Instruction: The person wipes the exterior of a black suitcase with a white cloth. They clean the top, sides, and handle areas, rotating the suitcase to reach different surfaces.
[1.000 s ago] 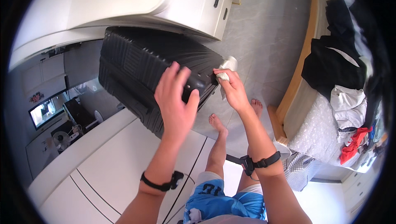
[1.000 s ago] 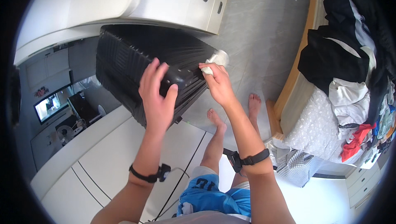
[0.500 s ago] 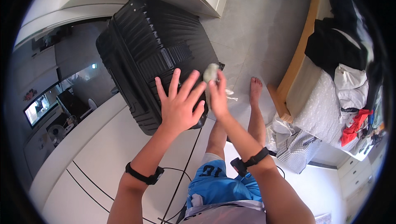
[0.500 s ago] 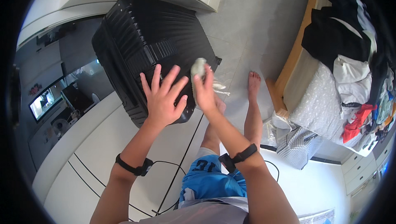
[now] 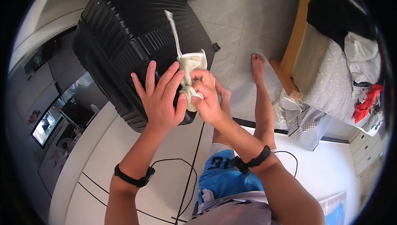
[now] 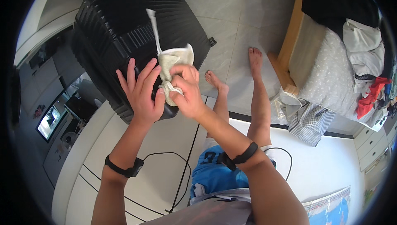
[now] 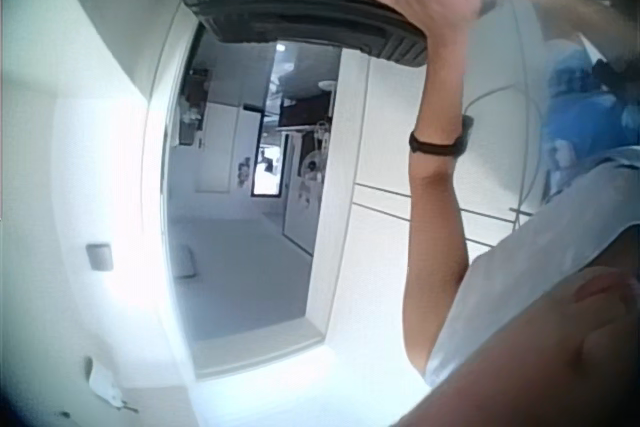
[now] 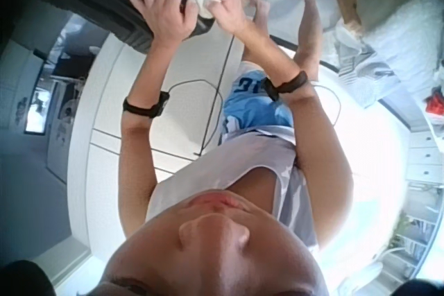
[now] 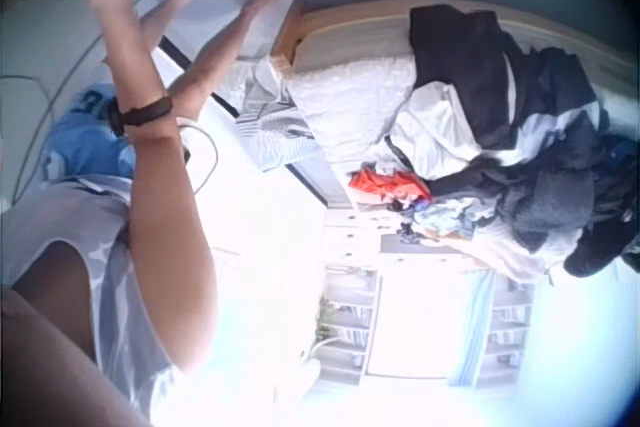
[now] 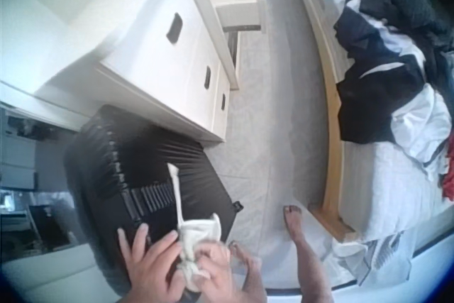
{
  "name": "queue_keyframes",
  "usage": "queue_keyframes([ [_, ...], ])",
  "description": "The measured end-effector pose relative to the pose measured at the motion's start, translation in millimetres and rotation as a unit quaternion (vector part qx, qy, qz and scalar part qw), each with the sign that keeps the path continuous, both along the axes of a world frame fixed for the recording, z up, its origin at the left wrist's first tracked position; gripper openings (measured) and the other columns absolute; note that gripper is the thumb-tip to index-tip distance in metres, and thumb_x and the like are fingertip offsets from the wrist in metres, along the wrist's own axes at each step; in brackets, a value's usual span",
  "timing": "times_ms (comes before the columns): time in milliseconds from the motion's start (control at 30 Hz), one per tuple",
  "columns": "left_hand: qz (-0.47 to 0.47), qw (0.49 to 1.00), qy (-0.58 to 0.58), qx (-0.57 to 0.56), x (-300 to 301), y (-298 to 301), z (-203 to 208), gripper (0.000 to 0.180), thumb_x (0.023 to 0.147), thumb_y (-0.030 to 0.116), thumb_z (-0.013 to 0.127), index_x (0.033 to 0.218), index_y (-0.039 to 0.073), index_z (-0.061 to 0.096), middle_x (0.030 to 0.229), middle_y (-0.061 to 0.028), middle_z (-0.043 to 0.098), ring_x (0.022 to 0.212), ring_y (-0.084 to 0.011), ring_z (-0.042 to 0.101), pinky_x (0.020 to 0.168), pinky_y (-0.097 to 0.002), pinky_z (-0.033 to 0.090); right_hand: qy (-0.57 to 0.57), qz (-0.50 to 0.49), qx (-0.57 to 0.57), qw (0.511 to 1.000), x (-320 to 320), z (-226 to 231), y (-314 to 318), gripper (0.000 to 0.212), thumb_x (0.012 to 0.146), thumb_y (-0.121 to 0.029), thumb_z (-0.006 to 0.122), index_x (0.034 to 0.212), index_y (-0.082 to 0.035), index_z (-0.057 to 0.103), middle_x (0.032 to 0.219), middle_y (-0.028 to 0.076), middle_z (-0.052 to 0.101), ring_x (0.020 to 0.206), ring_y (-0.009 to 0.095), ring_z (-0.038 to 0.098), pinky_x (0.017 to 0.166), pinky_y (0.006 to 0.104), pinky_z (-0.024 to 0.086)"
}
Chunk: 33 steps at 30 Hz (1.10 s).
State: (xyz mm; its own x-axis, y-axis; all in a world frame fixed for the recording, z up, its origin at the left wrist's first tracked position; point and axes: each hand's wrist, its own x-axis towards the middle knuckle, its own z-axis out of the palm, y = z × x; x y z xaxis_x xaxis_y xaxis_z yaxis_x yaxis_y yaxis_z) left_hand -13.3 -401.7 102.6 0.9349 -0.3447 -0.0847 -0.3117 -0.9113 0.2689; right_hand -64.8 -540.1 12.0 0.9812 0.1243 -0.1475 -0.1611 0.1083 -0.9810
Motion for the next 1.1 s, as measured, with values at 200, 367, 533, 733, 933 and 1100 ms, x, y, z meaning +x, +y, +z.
queue_keyframes([
  [200, -0.022, 1.0, -0.006, 0.0, -1, 8, -3, 0.047, 0.093, 0.031, 0.052, 0.133, 0.009, 0.064, 0.14, -0.0043, 0.065, 0.145, -0.047, 0.037, 0.12, -0.0697, 0.001, -0.013, 0.071, 0.092, 0.993, -4, -17, 9, 0.074, 0.089, -0.041, 0.068, 0.152, -0.009, 0.049, 0.165, 0.026, 0.028, 0.156, 0.045, 0.017, 0.123, 0.0654, 0.006],
  [367, -0.048, 0.997, 0.026, 0.062, -6, 12, -1, 0.039, 0.085, 0.024, 0.055, 0.117, 0.021, 0.077, 0.137, 0.0007, 0.065, 0.146, -0.0494, 0.032, 0.12, -0.0703, 0.0, -0.037, 0.06, 0.084, 0.994, -13, -40, 16, 0.07, 0.084, -0.034, 0.073, 0.147, -0.009, 0.056, 0.157, 0.023, 0.044, 0.153, 0.044, 0.027, 0.124, 0.0622, 0.014],
  [533, -0.056, 0.997, 0.027, 0.036, -8, 18, -2, 0.043, 0.075, 0.018, 0.054, 0.106, 0.029, 0.081, 0.136, 0.0046, 0.065, 0.148, -0.0489, 0.028, 0.119, -0.0736, -0.002, 0.011, 0.032, 0.099, 0.995, -10, -73, 24, 0.07, 0.081, -0.023, 0.072, 0.147, -0.01, 0.056, 0.157, 0.018, 0.046, 0.154, 0.041, 0.027, 0.125, 0.0598, 0.014],
  [733, -0.07, 0.997, 0.035, 0.011, -12, 22, -3, 0.023, 0.072, 0.017, 0.054, 0.079, 0.021, 0.075, 0.124, 0.0062, 0.071, 0.149, -0.0493, 0.024, 0.118, -0.0765, -0.003, 0.054, 0.04, 0.082, 0.994, -20, -118, 30, 0.066, 0.086, -0.025, 0.068, 0.149, -0.011, 0.054, 0.159, 0.022, 0.042, 0.155, 0.04, 0.026, 0.125, 0.0574, 0.015],
  [933, -0.077, 0.996, 0.039, -0.008, -14, 25, -2, 0.02, 0.073, 0.02, 0.053, 0.074, 0.019, 0.073, 0.109, 0.0058, 0.073, 0.147, -0.0509, 0.025, 0.115, -0.0806, -0.003, 0.205, 0.006, 0.092, 0.974, -25, -194, 38, 0.059, 0.093, -0.026, 0.062, 0.15, -0.012, 0.053, 0.159, 0.028, 0.04, 0.154, 0.039, 0.028, 0.125, 0.047, 0.018],
  [1100, -0.096, 0.994, 0.055, -0.023, -18, 36, 2, 0.023, 0.073, 0.021, 0.052, 0.076, 0.023, 0.076, 0.099, 0.0042, 0.065, 0.141, -0.0355, 0.036, 0.12, -0.0739, -0.005, 0.316, -0.049, 0.097, 0.943, -22, -298, 54, 0.05, 0.102, -0.029, 0.059, 0.148, -0.012, 0.055, 0.144, 0.017, 0.059, 0.135, 0.028, 0.053, 0.114, 0.0363, 0.037],
])
